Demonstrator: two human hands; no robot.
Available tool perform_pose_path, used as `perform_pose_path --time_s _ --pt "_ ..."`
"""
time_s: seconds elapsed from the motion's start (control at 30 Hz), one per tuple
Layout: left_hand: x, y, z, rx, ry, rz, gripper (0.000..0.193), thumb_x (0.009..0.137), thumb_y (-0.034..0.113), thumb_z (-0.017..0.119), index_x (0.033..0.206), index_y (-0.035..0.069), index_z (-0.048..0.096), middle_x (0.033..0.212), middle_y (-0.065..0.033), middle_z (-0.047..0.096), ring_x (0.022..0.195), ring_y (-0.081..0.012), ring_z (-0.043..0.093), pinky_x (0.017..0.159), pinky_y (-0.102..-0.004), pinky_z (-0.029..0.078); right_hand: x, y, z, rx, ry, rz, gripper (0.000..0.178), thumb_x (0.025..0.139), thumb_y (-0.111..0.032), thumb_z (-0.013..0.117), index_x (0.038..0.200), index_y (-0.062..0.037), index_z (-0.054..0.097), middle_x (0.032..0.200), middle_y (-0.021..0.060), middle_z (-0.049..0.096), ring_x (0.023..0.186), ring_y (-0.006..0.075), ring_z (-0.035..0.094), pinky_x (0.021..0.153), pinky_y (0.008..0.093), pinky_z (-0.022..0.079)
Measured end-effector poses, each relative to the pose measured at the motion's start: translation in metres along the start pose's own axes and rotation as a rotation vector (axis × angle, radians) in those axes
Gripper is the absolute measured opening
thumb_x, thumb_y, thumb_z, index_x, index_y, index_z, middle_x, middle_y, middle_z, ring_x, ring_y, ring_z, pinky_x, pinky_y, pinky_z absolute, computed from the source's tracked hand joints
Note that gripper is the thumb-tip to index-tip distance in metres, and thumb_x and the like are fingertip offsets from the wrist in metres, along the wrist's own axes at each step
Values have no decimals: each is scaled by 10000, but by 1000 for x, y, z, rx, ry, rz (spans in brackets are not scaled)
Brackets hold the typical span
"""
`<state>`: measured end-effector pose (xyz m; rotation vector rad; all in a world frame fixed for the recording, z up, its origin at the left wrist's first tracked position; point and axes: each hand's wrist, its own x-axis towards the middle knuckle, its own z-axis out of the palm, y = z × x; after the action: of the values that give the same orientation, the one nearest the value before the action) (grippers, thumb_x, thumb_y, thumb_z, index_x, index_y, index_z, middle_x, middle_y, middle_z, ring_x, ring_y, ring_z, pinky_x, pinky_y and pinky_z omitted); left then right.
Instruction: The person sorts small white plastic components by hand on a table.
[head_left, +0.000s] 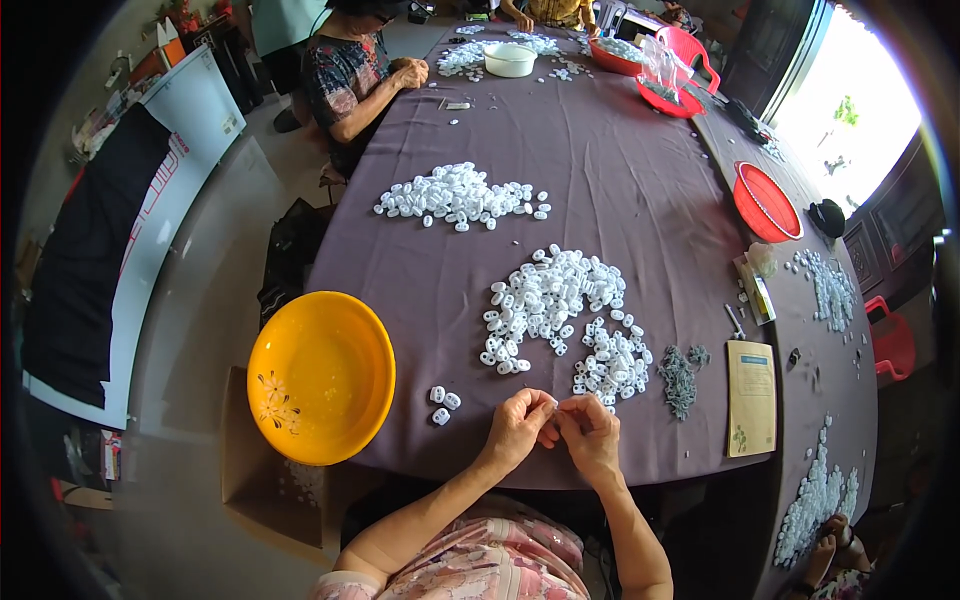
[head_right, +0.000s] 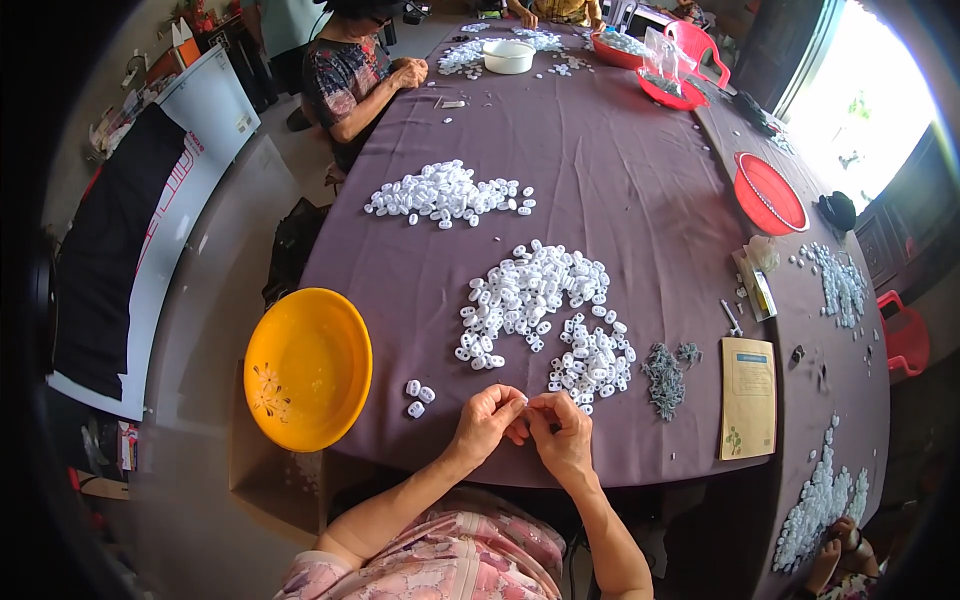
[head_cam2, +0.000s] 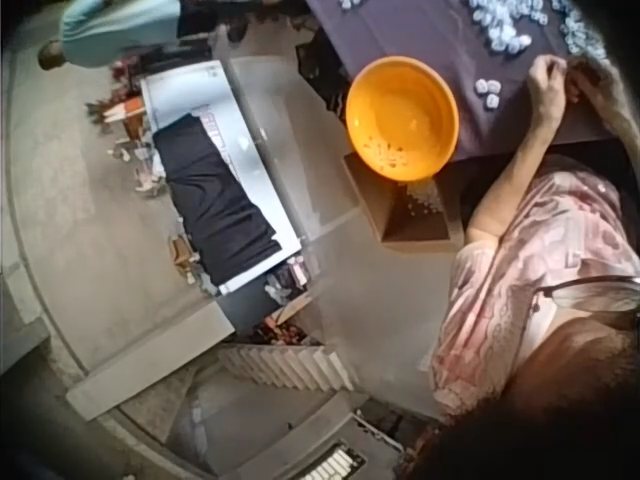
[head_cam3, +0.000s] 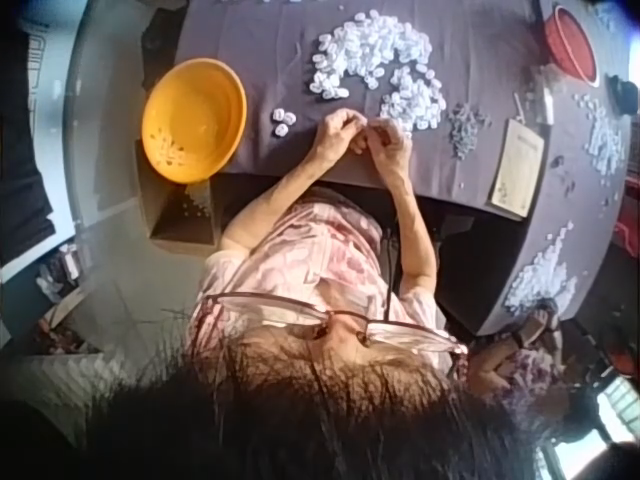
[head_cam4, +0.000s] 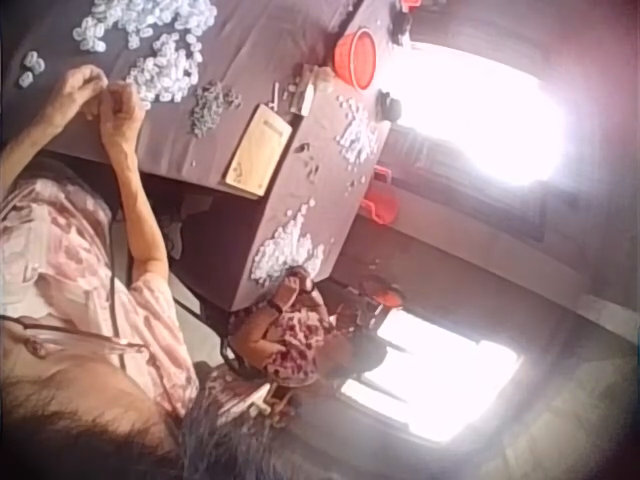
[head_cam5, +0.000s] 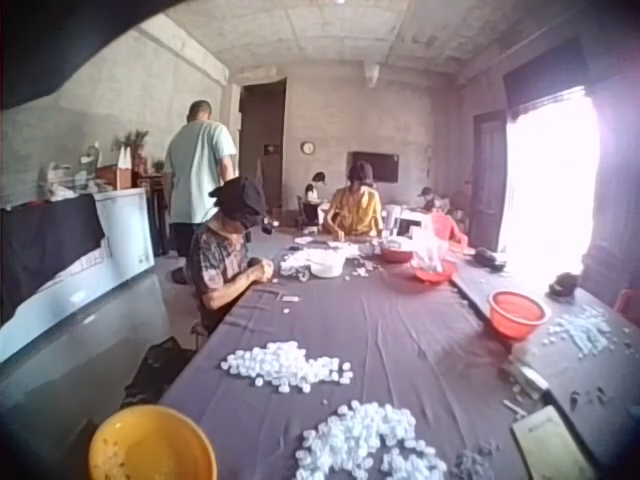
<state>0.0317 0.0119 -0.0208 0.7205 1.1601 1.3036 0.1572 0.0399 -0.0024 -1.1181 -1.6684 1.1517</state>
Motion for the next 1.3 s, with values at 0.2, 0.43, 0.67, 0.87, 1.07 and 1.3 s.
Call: perform_pose_path --time_s 0.2,0.43,0.67,0.87,1.07,1.3 --pt "-2 2 1 19 4 14 131 881 118 505 858 -9 528 669 -46 571 528 -94 558 451 -213 475 0 4 1 9 5 -9 79 765 30 605 813 -11 557 681 13 590 618 48 541 558 194 438" --pt "-4 4 2 30 12 8 121 868 112 533 872 -8 545 710 -51 589 568 -97 579 503 -217 506 0 1 1 -42 16 -1 108 746 39 604 782 -20 521 669 26 584 607 68 543 551 208 440" --pt "-3 1 -3 -115 -20 -33 127 853 113 557 892 -8 573 749 -59 609 594 -106 597 524 -231 524 1 8 3 -77 27 -39 150 746 36 600 799 -24 472 679 63 567 575 139 581 521 254 448" --pt "-3 10 -7 -153 -59 -120 148 855 133 558 924 4 584 756 -55 611 596 -122 604 531 -241 528 6 -4 -5 -290 -39 -269 142 747 37 582 827 -27 484 731 105 557 623 229 583 548 300 451" --pt "-1 7 -13 -142 -79 -166 190 845 153 577 952 -3 587 766 -53 613 615 -120 605 540 -249 529 7 -6 -8 -453 -139 -450 172 719 49 575 849 -33 497 721 112 536 647 281 540 561 350 435" --pt "-3 15 -23 -145 -108 -192 173 821 130 606 941 8 579 766 -52 613 610 -109 601 530 -231 516 8 -6 -3 -366 -128 -381 174 719 48 574 856 -41 515 730 110 545 633 273 547 552 342 440"
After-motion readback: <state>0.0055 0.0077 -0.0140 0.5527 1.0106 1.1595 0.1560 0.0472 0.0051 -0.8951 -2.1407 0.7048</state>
